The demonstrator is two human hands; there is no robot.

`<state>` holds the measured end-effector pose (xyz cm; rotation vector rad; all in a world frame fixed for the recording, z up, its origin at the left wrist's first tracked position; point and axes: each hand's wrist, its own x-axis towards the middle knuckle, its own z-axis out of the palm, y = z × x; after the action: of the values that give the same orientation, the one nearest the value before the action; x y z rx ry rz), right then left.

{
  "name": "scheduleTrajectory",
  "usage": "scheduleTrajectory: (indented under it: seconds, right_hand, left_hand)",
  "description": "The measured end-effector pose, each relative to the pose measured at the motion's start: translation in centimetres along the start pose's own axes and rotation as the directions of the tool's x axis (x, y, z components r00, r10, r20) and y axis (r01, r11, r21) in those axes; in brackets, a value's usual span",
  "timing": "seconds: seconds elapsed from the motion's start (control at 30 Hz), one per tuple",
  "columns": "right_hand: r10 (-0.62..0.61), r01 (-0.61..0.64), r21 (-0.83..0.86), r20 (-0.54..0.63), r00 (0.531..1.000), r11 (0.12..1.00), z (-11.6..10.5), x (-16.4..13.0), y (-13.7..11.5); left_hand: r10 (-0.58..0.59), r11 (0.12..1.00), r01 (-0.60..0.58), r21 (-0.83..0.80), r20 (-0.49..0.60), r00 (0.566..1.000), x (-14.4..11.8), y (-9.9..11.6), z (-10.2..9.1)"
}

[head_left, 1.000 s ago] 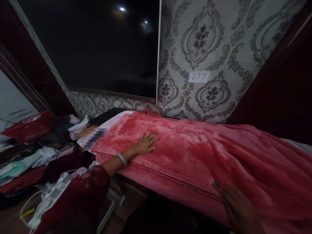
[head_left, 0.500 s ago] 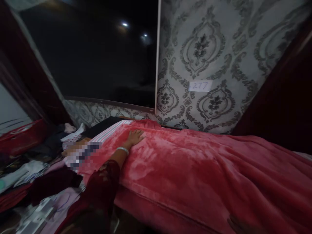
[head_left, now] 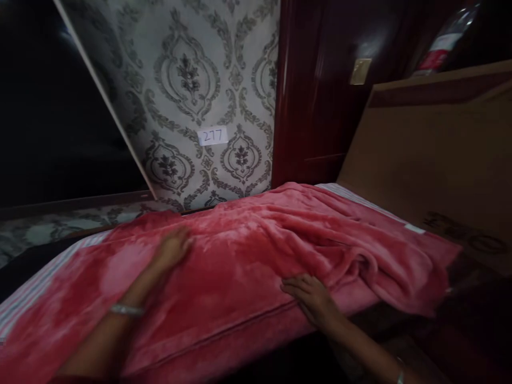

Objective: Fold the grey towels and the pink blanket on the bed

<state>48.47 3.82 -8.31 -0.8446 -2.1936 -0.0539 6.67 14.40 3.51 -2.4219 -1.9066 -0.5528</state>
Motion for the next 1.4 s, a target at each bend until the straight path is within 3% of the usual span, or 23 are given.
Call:
scheduleTrajectory:
  seconds: [0.07, 0.17, 0.2, 0.27, 0.33, 0.4, 0.5, 0.57, 0.6, 0.67, 0.7, 0.77, 0.9, 0.97, 1.07, 1.13, 1.23, 1.27, 1.3, 1.33, 1.4]
  right_hand:
    - [0.004, -0.003, 0.03, -0.027, 1.0, 1.0, -0.4, 0.8, -0.1]
    - [0.059, -0.047, 0.109, -0.113, 0.992, 0.993, -1.0, 2.9, -0.7]
    - [0.094, -0.076, 0.134, -0.135, 0.986, 0.988, -1.2, 3.7, -1.0]
    - [0.159, -0.134, 0.161, -0.154, 0.975, 0.978, -1.4, 5.0, -1.8]
    - [0.191, -0.168, 0.172, -0.129, 0.973, 0.971, -1.7, 5.8, -2.3]
    - [0.191, -0.167, 0.191, -0.114, 0.975, 0.967, -2.6, 5.8, -2.0]
    - [0.24, -0.192, 0.19, -0.279, 0.93, 0.963, -5.7, 4.2, 1.0]
    - [0.366, -0.339, 0.141, -0.438, 0.821, 0.93, -8.9, 2.4, 4.4]
    - [0.465, -0.482, 0.11, -0.516, 0.719, 0.869, -10.7, 1.4, 6.4]
    - [0.648, -0.774, 0.067, -0.596, 0.475, 0.629, -14.2, -0.5, 10.2]
    - [0.68, -0.83, 0.068, -0.614, 0.402, 0.553, -15.7, -1.4, 11.8]
    - [0.727, -0.898, 0.076, -0.619, 0.298, 0.433, -18.1, -2.9, 14.4]
    - [0.802, -0.956, 0.091, -0.57, 0.18, 0.279, -19.8, -4.7, 16.6]
    - [0.821, -0.962, 0.085, -0.544, 0.175, 0.261, -19.5, -5.0, 16.3]
    - [0.802, -0.938, 0.058, -0.538, 0.259, 0.342, -17.7, -5.2, 14.1]
    - [0.751, -0.884, 0.025, -0.539, 0.38, 0.466, -15.6, -5.4, 11.7]
    - [0.611, -0.706, -0.03, -0.475, 0.633, 0.708, -12.2, -6.0, 8.2]
    - [0.577, -0.659, -0.036, -0.45, 0.682, 0.751, -11.4, -6.2, 7.4]
    - [0.562, -0.636, -0.034, -0.434, 0.704, 0.771, -10.9, -6.4, 7.0]
    - [0.578, -0.652, -0.027, -0.438, 0.689, 0.757, -10.8, -6.5, 6.9]
    - [0.654, -0.75, -0.003, -0.488, 0.578, 0.661, -11.8, -6.4, 7.7]
  left_hand:
    - [0.212, 0.974, -0.206, -0.089, 0.059, 0.975, -2.7, 5.4, 2.5]
    - [0.482, 0.866, -0.457, -0.203, 0.095, 0.871, -7.0, 13.7, 6.2]
    - [0.494, 0.858, -0.473, -0.199, 0.071, 0.867, -7.9, 16.0, 7.1]
    - [0.44, 0.886, -0.432, -0.169, 0.015, 0.898, -8.5, 18.9, 8.3]
    - [0.356, 0.924, -0.357, -0.136, -0.031, 0.934, -7.8, 19.8, 9.1]
    - [0.335, 0.933, -0.343, -0.104, -0.088, 0.938, -6.7, 19.0, 9.8]
    - [0.419, 0.898, -0.438, -0.034, -0.238, 0.876, -5.8, 16.7, 10.9]
    - [0.478, 0.866, -0.5, 0.01, -0.312, 0.821, -5.8, 15.6, 11.5]
    - [0.494, 0.857, -0.515, 0.025, -0.323, 0.807, -6.0, 15.4, 11.7]
    - [0.508, 0.851, -0.523, 0.045, -0.32, 0.8, -6.3, 15.5, 11.9]
    - [0.512, 0.85, -0.525, 0.05, -0.315, 0.799, -6.5, 15.7, 11.9]
    - [0.519, 0.846, -0.531, 0.052, -0.311, 0.796, -6.6, 16.0, 11.8]
    - [0.509, 0.853, -0.519, 0.058, -0.319, 0.8, -6.4, 16.1, 11.8]
    - [0.508, 0.854, -0.515, 0.071, -0.32, 0.799, -6.4, 15.8, 12.0]
    - [0.501, 0.859, -0.505, 0.086, -0.352, 0.791, -6.5, 15.5, 12.4]
    - [0.497, 0.859, -0.504, 0.088, -0.377, 0.782, -6.5, 15.3, 12.7]
    - [0.494, 0.858, -0.506, 0.084, -0.401, 0.772, -6.4, 15.1, 13.0]
    - [0.498, 0.856, -0.51, 0.087, -0.409, 0.765, -6.4, 15.0, 13.1]
    - [0.505, 0.85, -0.519, 0.09, -0.419, 0.754, -6.3, 15.0, 13.1]
    - [0.515, 0.842, -0.531, 0.093, -0.428, 0.743, -6.2, 15.0, 13.1]
    - [0.534, 0.828, -0.553, 0.094, -0.437, 0.724, -6.0, 14.9, 13.0]
